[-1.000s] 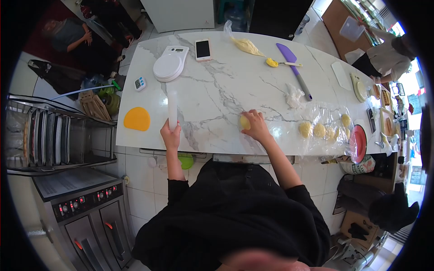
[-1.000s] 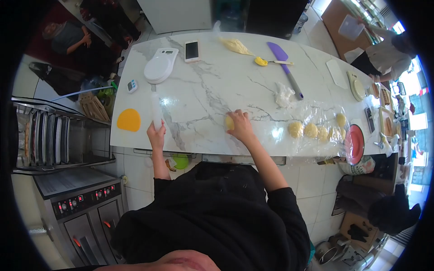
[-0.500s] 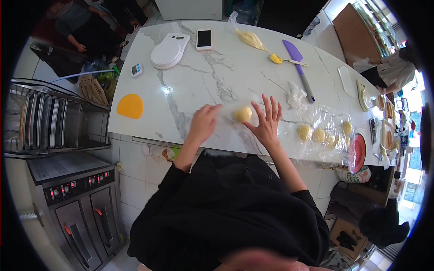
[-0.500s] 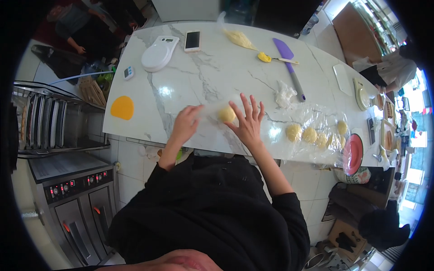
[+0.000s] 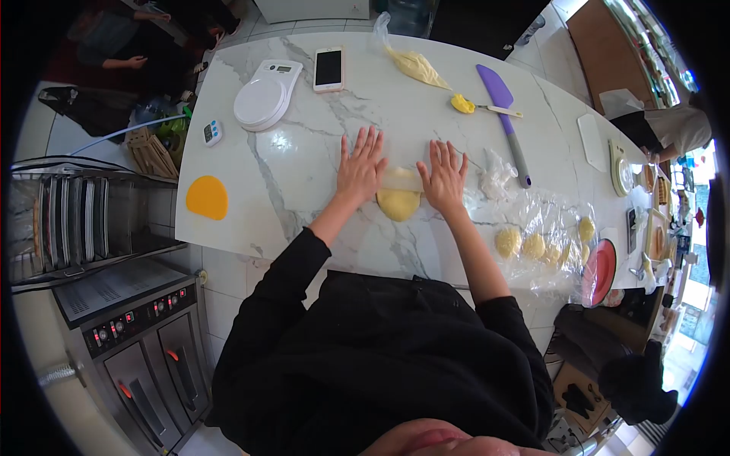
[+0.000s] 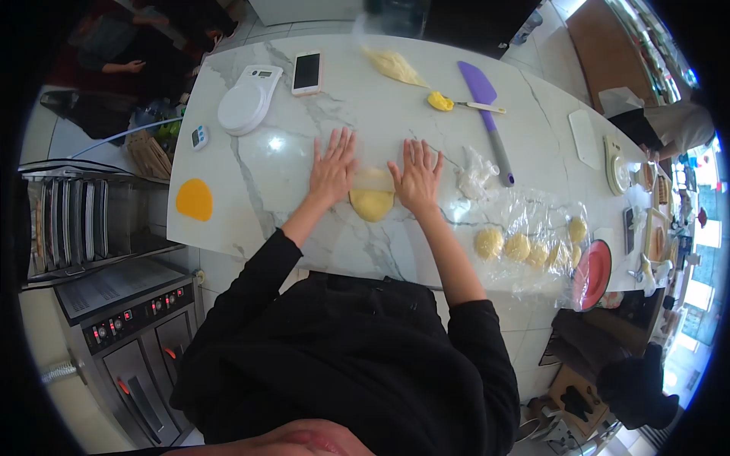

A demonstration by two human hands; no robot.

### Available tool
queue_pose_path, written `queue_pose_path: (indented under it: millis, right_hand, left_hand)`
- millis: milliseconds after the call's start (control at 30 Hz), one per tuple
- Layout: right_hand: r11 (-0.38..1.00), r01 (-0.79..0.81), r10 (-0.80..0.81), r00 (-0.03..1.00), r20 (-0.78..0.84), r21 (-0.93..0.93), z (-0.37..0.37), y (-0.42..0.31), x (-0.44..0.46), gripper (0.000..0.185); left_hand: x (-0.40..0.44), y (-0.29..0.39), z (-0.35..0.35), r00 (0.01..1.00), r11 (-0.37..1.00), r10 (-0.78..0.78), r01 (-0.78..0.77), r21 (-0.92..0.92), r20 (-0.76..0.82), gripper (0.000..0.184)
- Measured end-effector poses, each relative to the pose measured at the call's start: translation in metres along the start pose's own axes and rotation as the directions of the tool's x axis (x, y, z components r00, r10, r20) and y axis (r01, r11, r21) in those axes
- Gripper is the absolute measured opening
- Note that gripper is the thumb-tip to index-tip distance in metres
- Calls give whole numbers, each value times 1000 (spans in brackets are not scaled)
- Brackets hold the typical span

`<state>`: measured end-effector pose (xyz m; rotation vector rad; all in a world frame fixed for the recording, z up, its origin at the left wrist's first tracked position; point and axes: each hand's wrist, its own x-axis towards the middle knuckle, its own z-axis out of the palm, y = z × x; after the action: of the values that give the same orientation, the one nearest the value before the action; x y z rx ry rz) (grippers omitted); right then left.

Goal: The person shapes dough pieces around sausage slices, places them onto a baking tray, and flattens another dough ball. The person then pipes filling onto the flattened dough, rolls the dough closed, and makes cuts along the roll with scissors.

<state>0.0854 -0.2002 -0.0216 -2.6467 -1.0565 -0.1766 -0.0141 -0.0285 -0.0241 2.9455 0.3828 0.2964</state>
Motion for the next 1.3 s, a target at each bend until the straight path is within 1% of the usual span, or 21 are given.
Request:
queue_pose_path:
  millis: [67,200,267,300,367,467,500,567,600,633,700,800,900,933,1000,1033,1100,1133,1200,1233,1300]
  right_hand:
    - [999,-24,24,1000,7,34,5,4,20,60]
    - [999,-31,31,999,19,23,11,6,50,62]
    - [999,-39,38,998,45,24,13,7,64,62]
    - [999,-35,34,999,15,40,16,8,70,60]
    - [997,-22,26,999,-45,72,20,10,78,55]
    - [982,-5,26,994,-107,190,-5,7,72,43]
    - [978,-25,37,998,-55,206,-10,5,66,40]
    - [969,-75,60,996,69,235,-13,0,44,37]
    - [981,-23,14,999,45,193,-5,-4,35,38]
    - [978,-61,40,993,107,201,-1,-4,26,37]
    - [970,-127,85,976,200,208,-6,-6,28,37]
    - [973,-119,83,980,183,198,-26,-10,8,37]
    - [981,-45,30,996,84,189,-5,-4,-19,35]
    - [990,-64,42,984,176,125,0,1,-16,30]
    - [988,-115,103,988,114,107,-18,-11,4,27]
    - [985,-139,131,988,82,100,-22,-16,9,28]
    - [985,-138,133,990,53,108,-7,-21,4,36]
    - [985,-135,132,991,33,111,-2,-22,3,41]
    - [997,-67,67,998,-6,-29,0,-23,-11,49]
    - [995,-37,35,999,-15,-98,0,-26,-25,53]
    - [995,-10,11,1000,9,-102,0,-31,-49,55]
  left_hand:
    - [20,-7,3,999,999,-36,37,-40,33,53]
    - [47,-19,8,989,985,-107,120,-127,104,50]
    - [62,-25,15,992,979,-126,123,-163,-4,45]
    - [66,-28,19,989,975,-137,124,-182,-56,44]
    - [73,-31,11,989,969,-142,133,-208,-30,35]
    - [57,-23,-11,991,970,-136,137,-199,17,28]
    - [51,-19,-16,991,973,-131,133,-189,28,29]
    - [37,-15,-10,995,970,-75,56,-236,-73,32]
    - [25,-13,-4,993,965,-54,24,-260,-108,34]
    - [18,-13,2,997,971,-74,64,-231,-33,34]
    - [31,-12,-7,990,980,-107,120,-159,90,36]
    - [12,-2,-27,997,966,-64,72,-247,41,35]
    - [-2,-2,-22,972,938,-55,129,-321,230,26]
    - [2,-2,-19,980,948,-73,125,-293,183,21]
    - [18,-2,-16,988,961,-113,136,-240,109,17]
    - [22,-2,-11,992,952,-116,126,-279,52,19]
    - [27,-2,0,989,933,-125,92,-349,-73,31]
    - [21,0,5,985,955,-148,119,-273,-90,36]
    - [-1,5,17,974,978,-188,174,-118,-122,46]
    - [-15,7,17,982,982,-174,168,-85,-72,50]
    - [-42,17,-1,989,988,-150,150,-21,19,57]
